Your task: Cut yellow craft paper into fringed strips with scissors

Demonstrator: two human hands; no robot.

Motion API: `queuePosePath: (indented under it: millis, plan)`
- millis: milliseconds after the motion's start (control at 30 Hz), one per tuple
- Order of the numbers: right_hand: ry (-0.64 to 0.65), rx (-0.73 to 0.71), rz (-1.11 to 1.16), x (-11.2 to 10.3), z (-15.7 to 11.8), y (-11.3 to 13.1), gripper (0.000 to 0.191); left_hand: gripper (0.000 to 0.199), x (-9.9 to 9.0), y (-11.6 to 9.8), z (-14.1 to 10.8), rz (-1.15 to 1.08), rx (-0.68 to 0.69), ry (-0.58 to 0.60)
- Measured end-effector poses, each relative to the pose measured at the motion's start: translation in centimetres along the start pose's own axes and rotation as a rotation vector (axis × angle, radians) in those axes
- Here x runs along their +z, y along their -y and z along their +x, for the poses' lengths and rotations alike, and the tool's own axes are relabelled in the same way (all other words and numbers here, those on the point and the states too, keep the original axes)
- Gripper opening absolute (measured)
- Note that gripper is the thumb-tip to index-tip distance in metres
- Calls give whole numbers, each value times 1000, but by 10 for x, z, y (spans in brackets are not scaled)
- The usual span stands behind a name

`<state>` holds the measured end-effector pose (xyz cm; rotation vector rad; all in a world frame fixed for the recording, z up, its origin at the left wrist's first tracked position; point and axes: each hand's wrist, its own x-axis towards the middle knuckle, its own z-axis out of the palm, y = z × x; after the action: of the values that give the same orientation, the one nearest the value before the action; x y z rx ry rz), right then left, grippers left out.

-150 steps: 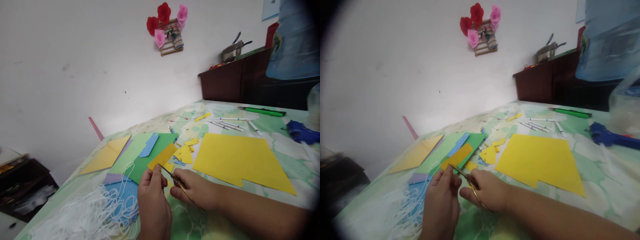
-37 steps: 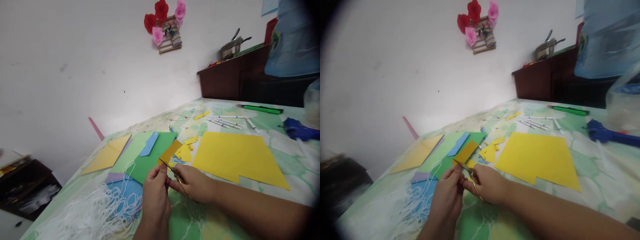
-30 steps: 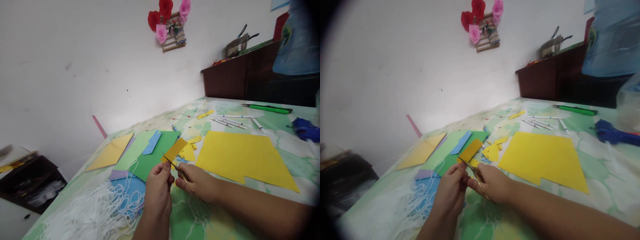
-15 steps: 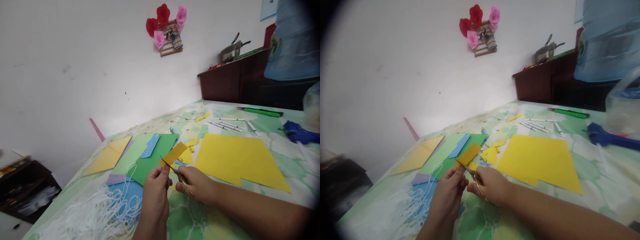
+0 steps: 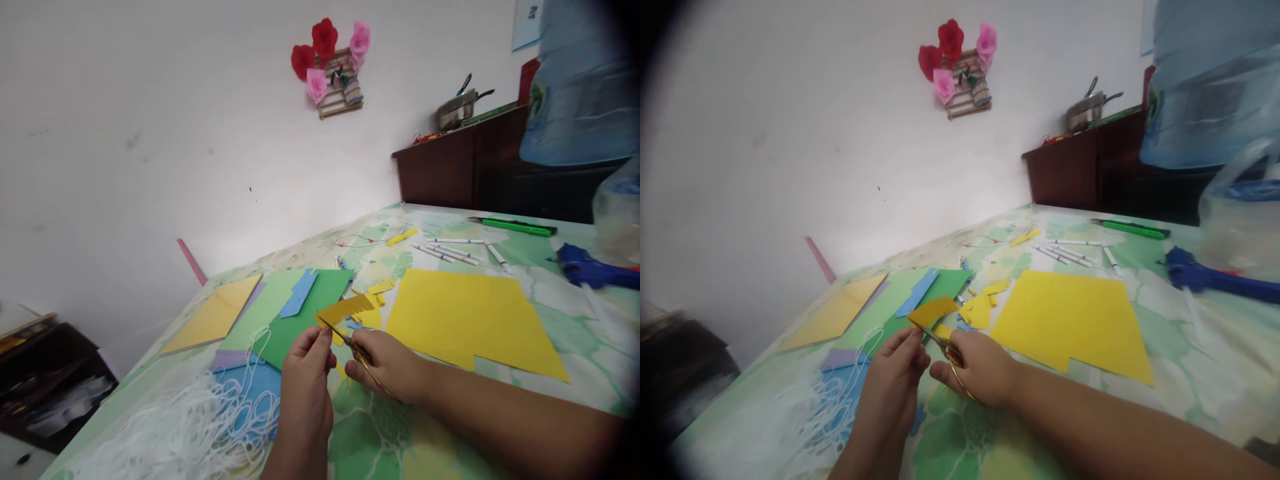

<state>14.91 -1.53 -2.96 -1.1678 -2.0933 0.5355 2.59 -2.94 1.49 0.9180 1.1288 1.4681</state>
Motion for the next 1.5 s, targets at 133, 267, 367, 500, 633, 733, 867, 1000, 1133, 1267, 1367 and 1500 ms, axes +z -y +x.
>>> queuePosePath:
  millis: [133,267,367,500,633,733,867,1000,1133,1267,1367,1500]
  plan:
    - [18,9,-8,-1,1,1,44,16,-1,2,0,62,29,14]
    - [14,19,10,0,1,1,46,16,-2,4,0,89,46,24]
    - [15,13,34,0,1,0,47,16,-2,5,0,85,44,33]
    - [20,12,52,0,1,-1,49,16,-1,4,1,88,48,29]
    - [18,17,52,0,1,-1,49,16,0,4,2,98,60,35]
    - [4,24,43,0,1,-1,50,17,-1,4,1,104,64,30]
    - [17,16,53,1,2,-1,49,16,-2,4,0,93,62,3]
    - [56,6,72,1,1,-1,46,16,-1,4,0,99,68,-14]
    - [89,-16,63,1,0,-1,43,19,1,2,-1,116,69,-44]
    - [92,-26,49,1,1,-1,42,19,1,1,-1,86,59,-59]
    - [101,-25,50,1,1,0,43,18,0,2,0,41,43,-47]
    - [89,-19,49,1,1,0,45,17,-1,4,0,32,25,-13]
